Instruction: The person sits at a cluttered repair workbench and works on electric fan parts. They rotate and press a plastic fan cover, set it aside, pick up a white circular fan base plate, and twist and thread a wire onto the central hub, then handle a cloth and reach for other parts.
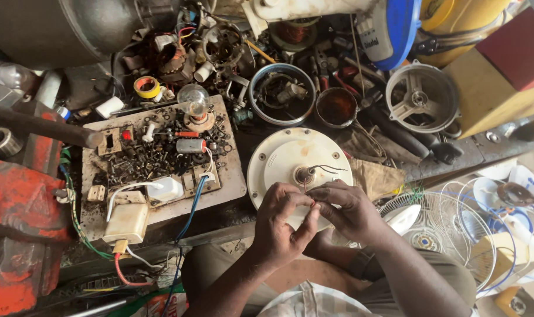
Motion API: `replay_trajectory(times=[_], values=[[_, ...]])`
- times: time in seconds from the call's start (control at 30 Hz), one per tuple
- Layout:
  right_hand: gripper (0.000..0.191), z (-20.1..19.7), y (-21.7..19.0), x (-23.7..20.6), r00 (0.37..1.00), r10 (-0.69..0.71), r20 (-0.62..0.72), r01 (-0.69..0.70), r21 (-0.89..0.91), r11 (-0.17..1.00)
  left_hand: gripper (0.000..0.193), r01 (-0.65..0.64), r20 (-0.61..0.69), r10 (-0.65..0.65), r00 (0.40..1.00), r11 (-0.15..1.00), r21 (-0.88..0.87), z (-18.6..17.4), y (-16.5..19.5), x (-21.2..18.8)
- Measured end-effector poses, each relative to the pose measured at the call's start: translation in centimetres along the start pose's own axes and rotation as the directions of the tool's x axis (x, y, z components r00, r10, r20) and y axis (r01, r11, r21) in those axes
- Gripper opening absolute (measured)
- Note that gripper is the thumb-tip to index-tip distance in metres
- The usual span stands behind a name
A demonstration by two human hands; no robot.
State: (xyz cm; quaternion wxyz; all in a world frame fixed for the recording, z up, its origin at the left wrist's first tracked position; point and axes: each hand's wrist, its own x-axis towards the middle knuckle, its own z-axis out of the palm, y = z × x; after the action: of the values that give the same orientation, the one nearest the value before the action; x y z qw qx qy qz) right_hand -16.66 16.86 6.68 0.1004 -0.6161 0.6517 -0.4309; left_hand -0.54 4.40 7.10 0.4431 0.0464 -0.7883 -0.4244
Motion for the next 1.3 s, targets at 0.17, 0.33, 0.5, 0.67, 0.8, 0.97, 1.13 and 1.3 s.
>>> replay_trajectory(times=[0.17,0.33,0.5,0.67,0.8,0.97,1.13,1.3], values=[[0.021,0.1,0.0,0.1,0.999,-0.031,-0.011,0.031,-0.023,0.999,0.016,0.017,-0.047,-0.011,0.999,0.991,0.13,0.3,-0.1,-0.4],[0.021,0.5,-0.6,0.2,1.0,-0.018,-0.018,0.016,-0.128,0.992,0.015,0.084,-0.035,-0.079,0.996,0.979,0.187,0.0,-0.2,-0.7],[0.022,0.2,-0.6,0.1,0.999,-0.036,-0.023,0.032,-0.154,0.988,0.015,0.186,-0.028,-0.184,0.983,0.975,0.121,0.1,-0.3,-0.6],[0.023,-0.3,-0.1,-0.2,0.999,-0.053,-0.006,0.051,-0.211,0.976,0.015,0.222,-0.011,-0.222,0.975,0.968,0.114,0.3,-0.3,-0.5],[0.023,-0.4,0.2,-0.3,0.998,-0.056,-0.003,0.054,-0.207,0.977,0.016,0.123,-0.02,-0.121,0.992,0.972,0.2,0.4,-0.3,-0.4],[0.024,-0.7,0.4,-0.2,0.999,-0.048,0.004,0.048,-0.189,0.981,0.016,0.034,0.03,-0.041,0.999,0.976,0.215,0.2,-0.9,0.2],[0.022,-0.9,0.6,0.2,0.995,-0.091,0.031,0.095,-0.208,0.973,0.015,-0.207,0.19,0.142,0.971,0.898,0.389,-0.6,-1.7,0.9],[0.021,-1.0,0.5,0.2,0.995,-0.097,0.027,0.101,-0.229,0.968,0.013,-0.227,0.183,0.159,0.97,0.862,0.453,-0.2,-2.1,1.2]])
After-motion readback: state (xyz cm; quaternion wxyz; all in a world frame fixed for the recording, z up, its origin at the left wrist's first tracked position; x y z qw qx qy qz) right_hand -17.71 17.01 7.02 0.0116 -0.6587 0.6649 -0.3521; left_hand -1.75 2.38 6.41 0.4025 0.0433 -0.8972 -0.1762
